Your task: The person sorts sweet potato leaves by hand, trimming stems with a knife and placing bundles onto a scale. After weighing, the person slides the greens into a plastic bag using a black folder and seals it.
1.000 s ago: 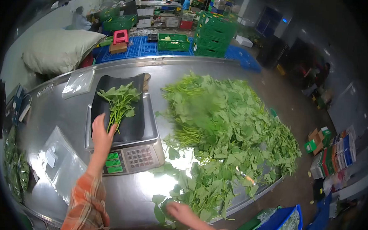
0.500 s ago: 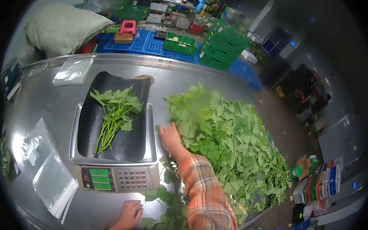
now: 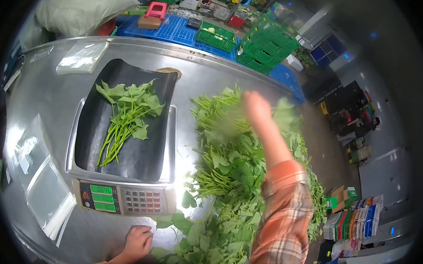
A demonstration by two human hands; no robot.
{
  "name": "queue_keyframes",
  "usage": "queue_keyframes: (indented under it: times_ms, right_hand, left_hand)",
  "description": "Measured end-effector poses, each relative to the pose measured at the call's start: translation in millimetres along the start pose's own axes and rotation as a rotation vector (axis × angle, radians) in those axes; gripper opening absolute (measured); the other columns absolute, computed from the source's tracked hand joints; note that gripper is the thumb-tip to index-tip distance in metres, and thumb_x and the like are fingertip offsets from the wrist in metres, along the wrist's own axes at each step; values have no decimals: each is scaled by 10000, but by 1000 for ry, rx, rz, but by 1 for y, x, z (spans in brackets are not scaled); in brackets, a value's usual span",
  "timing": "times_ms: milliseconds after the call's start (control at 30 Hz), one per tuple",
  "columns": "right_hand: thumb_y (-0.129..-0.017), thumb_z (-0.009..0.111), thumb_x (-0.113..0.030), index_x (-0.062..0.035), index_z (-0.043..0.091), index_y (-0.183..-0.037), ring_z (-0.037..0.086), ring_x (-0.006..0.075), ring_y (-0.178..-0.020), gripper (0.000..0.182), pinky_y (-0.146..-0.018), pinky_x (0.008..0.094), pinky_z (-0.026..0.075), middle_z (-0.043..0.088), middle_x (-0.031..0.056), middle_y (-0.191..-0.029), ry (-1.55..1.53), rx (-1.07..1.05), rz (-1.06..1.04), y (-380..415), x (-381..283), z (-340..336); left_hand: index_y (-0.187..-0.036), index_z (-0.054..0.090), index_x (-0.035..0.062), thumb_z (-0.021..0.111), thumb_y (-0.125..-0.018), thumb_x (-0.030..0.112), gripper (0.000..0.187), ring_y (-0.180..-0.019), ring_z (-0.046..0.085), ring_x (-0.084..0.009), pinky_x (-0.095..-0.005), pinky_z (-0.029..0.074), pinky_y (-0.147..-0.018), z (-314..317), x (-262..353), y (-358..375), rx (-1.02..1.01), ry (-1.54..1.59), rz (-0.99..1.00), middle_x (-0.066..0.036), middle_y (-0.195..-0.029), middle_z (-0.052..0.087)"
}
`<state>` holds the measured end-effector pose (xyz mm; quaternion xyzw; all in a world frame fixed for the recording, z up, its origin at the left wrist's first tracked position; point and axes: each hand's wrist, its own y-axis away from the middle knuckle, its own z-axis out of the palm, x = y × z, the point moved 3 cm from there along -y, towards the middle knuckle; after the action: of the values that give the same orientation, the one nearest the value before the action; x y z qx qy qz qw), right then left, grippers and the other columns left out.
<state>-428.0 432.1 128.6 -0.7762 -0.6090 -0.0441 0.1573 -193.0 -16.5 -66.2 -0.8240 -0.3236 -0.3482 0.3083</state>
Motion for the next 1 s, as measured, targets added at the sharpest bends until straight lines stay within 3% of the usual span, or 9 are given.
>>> queue_keyframes:
  times_ms: [67, 167, 300, 633, 667, 700, 733, 900, 1000]
  right_hand:
    - [-794, 651, -354, -4, 563, -1021, 564, 361, -959, 427, -816, 427, 476, 532, 205, -1080, -59, -178, -51, 27, -59, -17]
    - [-601, 767, -509, 35, 259, -1368, 323, 354, -1283, 1069, -1062, 403, 280, 325, 208, -1398, 0, -362, -109, 27, -84, 48]
    - [-547, 804, -491, 17, 242, -1384, 305, 320, -1305, 1129, -1066, 394, 275, 300, 191, -1421, -191, -500, 64, 12, -69, 69]
    - [-658, 712, -236, -24, 558, -1120, 590, 285, -971, 530, -845, 386, 463, 622, 161, -1004, -41, -470, 104, 9, -53, 78]
    - [-665, 686, -192, -35, 589, -1036, 626, 243, -833, 414, -749, 345, 491, 643, 134, -914, -566, -207, 177, 21, -25, 69]
    - [-716, 631, -139, -45, 501, -1210, 611, 156, -704, 520, -595, 277, 484, 634, 94, -892, -988, -289, 415, 34, -19, 33]
    - [-720, 624, -104, -21, 525, -1152, 573, 121, -590, 451, -488, 231, 430, 624, 77, -867, -1022, -204, 394, 35, 9, 31]
    - [-735, 643, -132, -5, 560, -1045, 558, 146, -850, 346, -780, 271, 420, 616, 51, -889, -1379, -97, 482, 67, 74, 28]
    - [-727, 655, -132, -1, 574, -999, 595, 139, -726, 313, -688, 269, 473, 634, 58, -857, -1205, -61, 404, 52, 57, 31]
  left_hand:
    - [-852, 622, 43, 649, -697, 58, 158, -885, 553, -277, -377, 450, -813, 0, 0, -1, -11, -16, -5, -84, -970, 583]
    - [-842, 622, 43, 647, -683, 34, 161, -879, 552, -286, -384, 453, -797, 1, 0, -1, -5, -14, -1, -89, -961, 585]
    - [-837, 622, 42, 647, -665, 16, 176, -881, 554, -289, -383, 455, -794, 0, 1, -4, -22, -45, 18, -94, -963, 585]
    - [-835, 622, 43, 647, -674, 36, 163, -866, 561, -282, -385, 460, -793, -4, 0, -4, 22, -7, 13, -91, -945, 592]
    - [-838, 625, 48, 649, -679, 49, 160, -872, 562, -270, -378, 458, -800, -3, -1, -3, 13, -20, 8, -80, -947, 595]
    - [-840, 628, 53, 651, -684, 62, 158, -877, 562, -258, -371, 457, -808, -2, -1, -3, 5, -28, 3, -69, -949, 599]
    - [-839, 627, 52, 651, -682, 58, 159, -876, 561, -260, -373, 457, -806, -2, -1, -2, 7, -29, -4, -71, -952, 598]
    - [-812, 627, 52, 645, -665, 37, 149, -857, 559, -269, -377, 459, -793, 2, -2, 0, 55, -1, -4, -74, -961, 592]
    - [-831, 613, 50, 652, -653, 3, 188, -855, 555, -298, -392, 464, -776, 1, -1, -1, 41, -8, 13, -94, -942, 584]
